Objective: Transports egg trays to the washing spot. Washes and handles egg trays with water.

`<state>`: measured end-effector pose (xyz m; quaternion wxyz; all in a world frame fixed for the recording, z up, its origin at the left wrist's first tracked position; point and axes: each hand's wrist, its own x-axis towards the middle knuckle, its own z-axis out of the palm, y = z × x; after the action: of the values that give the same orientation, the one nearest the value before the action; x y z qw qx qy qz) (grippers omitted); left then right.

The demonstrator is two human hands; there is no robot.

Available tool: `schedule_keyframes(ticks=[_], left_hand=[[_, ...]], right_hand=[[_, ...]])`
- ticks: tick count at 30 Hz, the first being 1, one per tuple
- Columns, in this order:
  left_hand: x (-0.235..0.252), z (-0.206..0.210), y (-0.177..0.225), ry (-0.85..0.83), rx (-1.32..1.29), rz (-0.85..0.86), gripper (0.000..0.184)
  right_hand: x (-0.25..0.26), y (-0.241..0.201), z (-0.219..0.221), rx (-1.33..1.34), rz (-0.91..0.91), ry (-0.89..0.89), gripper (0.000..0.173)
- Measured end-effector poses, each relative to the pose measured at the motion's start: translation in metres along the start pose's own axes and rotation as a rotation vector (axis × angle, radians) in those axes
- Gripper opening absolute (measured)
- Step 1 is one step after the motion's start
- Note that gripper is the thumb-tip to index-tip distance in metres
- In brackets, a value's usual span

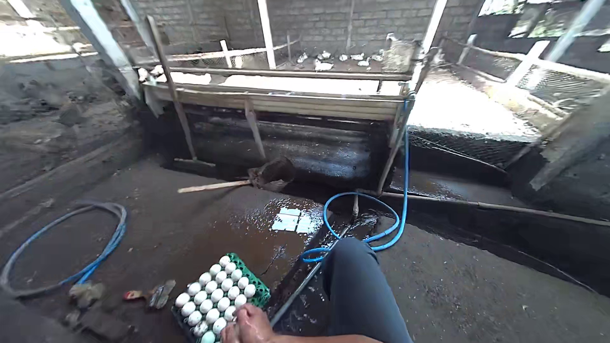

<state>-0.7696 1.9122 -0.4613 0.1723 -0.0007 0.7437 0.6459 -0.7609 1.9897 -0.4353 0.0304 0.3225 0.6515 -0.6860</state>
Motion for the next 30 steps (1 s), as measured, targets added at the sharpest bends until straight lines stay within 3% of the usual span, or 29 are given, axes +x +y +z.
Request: schedule_keyframes(ticks=[3, 7, 9, 13, 15, 18, 24, 28, 30], left_hand=[[-0.002, -0.007, 0.006, -0.045, 0.084, -0.080, 0.050], [0.005, -0.022, 0.008, -0.277, -0.091, -0.243, 0.050], [0.007, -0.032, 0.009, -0.312, -0.105, -0.282, 0.048], [0.022, -0.049, 0.009, -0.368, -0.279, -0.208, 0.042], [0.029, -0.058, -0.002, -0.417, -0.375, -0.186, 0.042], [0.046, -0.060, -0.010, -0.427, -0.374, -0.199, 0.056], [0.078, -0.050, -0.022, -0.336, -0.168, -0.188, 0.054], [0.109, -0.039, -0.036, -0.138, -0.156, -0.275, 0.039], [0.132, -0.036, -0.060, -0.135, -0.072, -0.255, 0.041]], right_hand=[[0.009, 0.004, -0.004, -0.035, -0.052, -0.021, 0.040], [0.034, 0.004, -0.011, 0.053, 0.177, -0.242, 0.045], [0.043, 0.011, -0.020, 0.069, 0.264, -0.300, 0.043], [0.054, 0.034, -0.043, 0.044, 0.465, -0.484, 0.037], [0.047, 0.042, -0.044, -0.040, 0.454, -0.690, 0.039], [0.042, 0.052, -0.037, -0.119, 0.312, -0.900, 0.045], [0.041, 0.065, -0.027, -0.218, 0.149, -0.869, 0.040], [0.041, 0.061, -0.025, -0.252, 0.167, -0.839, 0.040], [0.039, 0.060, -0.025, -0.264, 0.171, -0.838, 0.040]])
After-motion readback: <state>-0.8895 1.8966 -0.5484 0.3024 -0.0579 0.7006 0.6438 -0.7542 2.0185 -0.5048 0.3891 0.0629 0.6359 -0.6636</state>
